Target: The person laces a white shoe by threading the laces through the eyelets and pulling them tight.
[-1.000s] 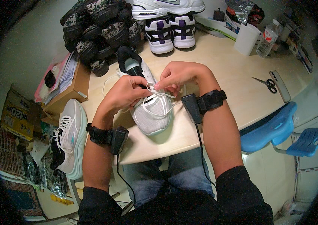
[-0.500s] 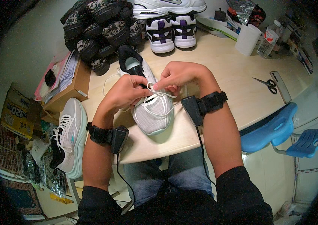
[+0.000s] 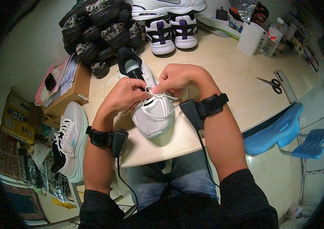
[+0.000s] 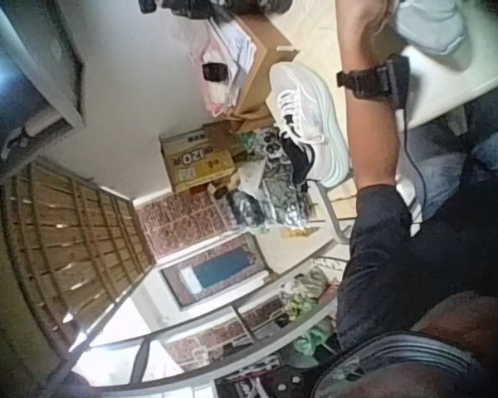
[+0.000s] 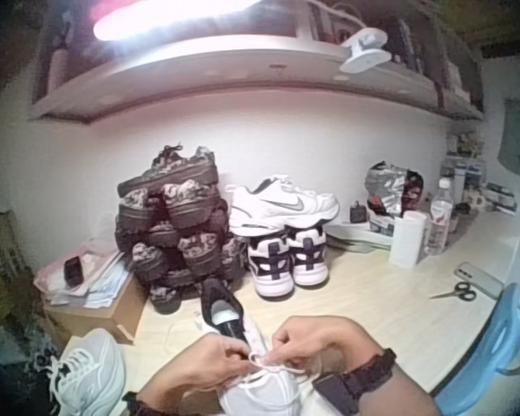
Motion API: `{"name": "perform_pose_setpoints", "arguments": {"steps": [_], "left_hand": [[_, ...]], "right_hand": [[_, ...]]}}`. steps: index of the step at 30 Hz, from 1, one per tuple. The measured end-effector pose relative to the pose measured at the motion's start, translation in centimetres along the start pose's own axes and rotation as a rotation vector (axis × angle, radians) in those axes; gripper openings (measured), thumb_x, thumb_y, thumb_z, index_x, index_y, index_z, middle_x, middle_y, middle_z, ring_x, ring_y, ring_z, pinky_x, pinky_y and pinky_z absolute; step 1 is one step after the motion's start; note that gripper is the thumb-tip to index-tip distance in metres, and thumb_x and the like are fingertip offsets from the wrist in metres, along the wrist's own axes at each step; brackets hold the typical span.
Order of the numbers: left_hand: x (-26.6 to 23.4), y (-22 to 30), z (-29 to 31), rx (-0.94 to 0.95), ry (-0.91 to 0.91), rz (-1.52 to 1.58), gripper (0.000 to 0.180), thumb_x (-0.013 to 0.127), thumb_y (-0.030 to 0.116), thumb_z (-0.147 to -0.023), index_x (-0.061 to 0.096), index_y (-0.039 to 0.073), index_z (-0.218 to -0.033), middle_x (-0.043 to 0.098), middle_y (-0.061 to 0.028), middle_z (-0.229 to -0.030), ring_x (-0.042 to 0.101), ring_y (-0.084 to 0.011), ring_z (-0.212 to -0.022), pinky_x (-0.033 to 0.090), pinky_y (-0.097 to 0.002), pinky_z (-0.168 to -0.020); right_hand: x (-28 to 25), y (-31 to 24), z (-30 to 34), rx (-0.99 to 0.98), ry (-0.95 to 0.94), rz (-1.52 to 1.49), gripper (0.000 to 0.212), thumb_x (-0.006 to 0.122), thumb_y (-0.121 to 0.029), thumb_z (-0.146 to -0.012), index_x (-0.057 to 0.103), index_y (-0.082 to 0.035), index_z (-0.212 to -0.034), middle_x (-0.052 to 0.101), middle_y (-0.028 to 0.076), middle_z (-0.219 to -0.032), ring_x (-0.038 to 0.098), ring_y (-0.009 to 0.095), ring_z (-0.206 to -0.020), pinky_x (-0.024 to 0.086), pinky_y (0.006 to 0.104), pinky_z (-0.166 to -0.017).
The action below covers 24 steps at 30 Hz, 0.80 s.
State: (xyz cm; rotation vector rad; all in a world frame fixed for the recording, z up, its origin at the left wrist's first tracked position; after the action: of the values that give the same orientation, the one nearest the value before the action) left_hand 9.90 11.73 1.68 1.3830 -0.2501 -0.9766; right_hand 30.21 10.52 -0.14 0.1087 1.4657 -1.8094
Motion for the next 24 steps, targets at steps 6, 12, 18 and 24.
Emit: {"name": "perform_pose_setpoints", "arguments": {"steps": [6, 12, 18, 24], "left_hand": [[0.0, 0.1, -0.1, -0.006, -0.004, -0.006, 0.011, 0.067, 0.007, -0.08, 0.065, -0.002, -0.086, 0.053, -0.0002, -0.054, 0.043, -0.0061, -0.042, 0.031, -0.0229, -0.038], [0.2, 0.3, -0.1, 0.008, -0.006, 0.01, 0.008, 0.067, 0.006, -0.081, 0.065, -0.001, -0.083, 0.053, 0.001, -0.053, 0.042, -0.005, -0.041, 0.03, -0.022, -0.037], [0.3, 0.1, 0.1, 0.007, 0.022, 0.028, 0.005, 0.065, 0.006, -0.082, 0.065, 0.001, -0.082, 0.052, 0.0024, -0.054, 0.042, -0.0041, -0.041, 0.029, -0.0213, -0.037], [0.3, -0.1, -0.2, 0.033, 0.008, -0.007, 0.009, 0.065, 0.007, -0.083, 0.065, -0.001, -0.085, 0.053, 0.0006, -0.055, 0.044, -0.0055, -0.044, 0.032, -0.0231, -0.039]], "right_hand": [[0.0, -0.1, 0.3, 0.03, 0.061, -0.004, 0.042, 0.074, -0.041, -0.076, 0.059, -0.003, -0.065, 0.057, 0.003, -0.057, 0.055, 0.011, -0.051, 0.043, 0.0259, -0.047], [-0.2, 0.3, 0.3, 0.011, 0.066, -0.003, 0.043, 0.073, -0.042, -0.076, 0.059, -0.003, -0.066, 0.057, 0.004, -0.057, 0.055, 0.011, -0.05, 0.043, 0.026, -0.047], [0.0, -1.3, 0.5, 0.019, 0.159, -0.127, 0.042, 0.064, -0.039, -0.086, 0.058, -0.003, -0.064, 0.052, 0.0, -0.054, 0.054, 0.009, -0.049, 0.041, 0.0246, -0.045], [1.1, -2.4, 0.5, -0.039, 0.143, -0.094, 0.042, 0.057, -0.039, -0.091, 0.061, -0.003, -0.071, 0.051, -0.001, -0.056, 0.049, 0.007, -0.048, 0.039, 0.0231, -0.044]]}}
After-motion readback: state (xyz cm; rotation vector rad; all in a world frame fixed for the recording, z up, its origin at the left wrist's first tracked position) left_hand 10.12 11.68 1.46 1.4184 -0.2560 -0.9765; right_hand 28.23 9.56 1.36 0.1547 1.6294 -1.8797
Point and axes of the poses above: each hand's wrist, its own z-axis away from the middle knuckle, its own x-axis out of the palm, y = z × x, the point moved 1 cm from there along -z, towards the middle knuckle
